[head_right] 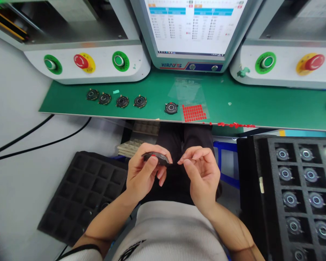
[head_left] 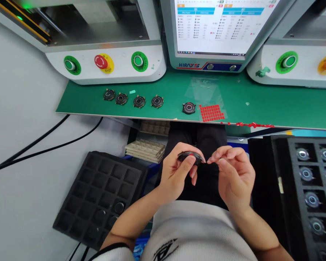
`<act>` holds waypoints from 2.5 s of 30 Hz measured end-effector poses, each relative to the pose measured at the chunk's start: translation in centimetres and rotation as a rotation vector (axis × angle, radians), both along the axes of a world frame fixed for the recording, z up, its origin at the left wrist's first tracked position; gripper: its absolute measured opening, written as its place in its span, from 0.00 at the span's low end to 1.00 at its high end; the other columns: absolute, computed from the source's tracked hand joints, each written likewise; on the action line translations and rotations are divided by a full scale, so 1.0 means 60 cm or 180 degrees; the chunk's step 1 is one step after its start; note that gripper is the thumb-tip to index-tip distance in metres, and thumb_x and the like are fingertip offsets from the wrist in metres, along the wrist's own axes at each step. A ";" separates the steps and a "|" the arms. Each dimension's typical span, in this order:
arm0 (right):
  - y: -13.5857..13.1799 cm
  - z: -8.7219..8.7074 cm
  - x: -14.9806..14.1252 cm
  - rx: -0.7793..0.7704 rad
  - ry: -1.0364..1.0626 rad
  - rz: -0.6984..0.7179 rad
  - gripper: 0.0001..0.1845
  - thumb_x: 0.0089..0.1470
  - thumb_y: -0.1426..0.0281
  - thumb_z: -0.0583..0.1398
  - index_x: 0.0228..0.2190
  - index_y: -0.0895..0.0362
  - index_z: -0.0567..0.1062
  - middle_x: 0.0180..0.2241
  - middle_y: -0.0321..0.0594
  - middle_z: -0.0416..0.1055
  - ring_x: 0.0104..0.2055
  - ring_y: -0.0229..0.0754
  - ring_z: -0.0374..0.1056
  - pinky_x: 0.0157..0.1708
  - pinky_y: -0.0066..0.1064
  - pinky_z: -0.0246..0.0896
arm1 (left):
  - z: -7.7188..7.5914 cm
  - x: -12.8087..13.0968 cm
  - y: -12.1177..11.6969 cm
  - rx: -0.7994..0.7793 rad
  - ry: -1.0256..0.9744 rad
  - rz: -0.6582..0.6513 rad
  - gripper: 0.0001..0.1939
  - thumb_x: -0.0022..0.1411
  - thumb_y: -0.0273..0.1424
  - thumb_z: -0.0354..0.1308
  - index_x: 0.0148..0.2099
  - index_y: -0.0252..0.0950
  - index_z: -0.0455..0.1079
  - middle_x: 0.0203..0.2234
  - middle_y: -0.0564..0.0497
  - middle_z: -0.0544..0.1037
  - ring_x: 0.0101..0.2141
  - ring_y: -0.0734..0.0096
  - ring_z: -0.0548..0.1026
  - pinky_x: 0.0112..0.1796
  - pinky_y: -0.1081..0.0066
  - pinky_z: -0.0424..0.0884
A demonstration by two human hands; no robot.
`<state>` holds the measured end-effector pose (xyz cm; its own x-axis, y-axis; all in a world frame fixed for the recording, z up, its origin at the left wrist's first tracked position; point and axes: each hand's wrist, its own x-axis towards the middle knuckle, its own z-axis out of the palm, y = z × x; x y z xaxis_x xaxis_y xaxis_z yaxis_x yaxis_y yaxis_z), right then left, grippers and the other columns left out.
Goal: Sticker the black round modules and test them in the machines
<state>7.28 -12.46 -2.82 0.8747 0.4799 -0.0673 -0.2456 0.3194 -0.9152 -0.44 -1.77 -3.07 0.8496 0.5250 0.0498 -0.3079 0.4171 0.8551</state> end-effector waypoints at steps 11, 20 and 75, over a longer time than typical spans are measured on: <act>0.011 0.015 -0.012 -0.0082 -0.0220 0.0035 0.07 0.55 0.76 0.62 0.34 0.51 0.73 0.36 0.36 0.72 0.41 0.38 0.70 0.42 0.31 0.68 | 0.001 -0.005 -0.005 0.0432 0.0329 -0.0075 0.09 0.69 0.35 0.54 0.44 0.35 0.69 0.28 0.53 0.75 0.16 0.84 0.66 0.15 0.82 0.61; 0.015 0.028 -0.015 -0.0106 0.0369 0.0833 0.09 0.57 0.66 0.62 0.40 0.50 0.78 0.45 0.41 0.77 0.38 0.41 0.73 0.30 0.30 0.70 | 0.002 -0.005 -0.004 0.2152 0.0267 0.0377 0.08 0.69 0.32 0.52 0.47 0.36 0.69 0.37 0.47 0.78 0.36 0.71 0.77 0.37 0.71 0.74; -0.002 -0.024 0.052 0.0665 -0.2897 0.0820 0.31 0.45 0.74 0.69 0.51 0.54 0.68 0.51 0.47 0.75 0.53 0.49 0.73 0.56 0.46 0.70 | 0.043 0.021 -0.019 -0.2181 0.0218 -0.1334 0.18 0.61 0.44 0.60 0.34 0.33 0.67 0.15 0.56 0.65 0.22 0.73 0.67 0.37 0.65 0.72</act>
<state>10.41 -12.59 -4.27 0.4161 0.5897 0.6922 0.4437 0.5328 -0.7206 0.84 -2.94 -0.51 0.9722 0.0568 -0.2272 0.0344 0.9250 0.3785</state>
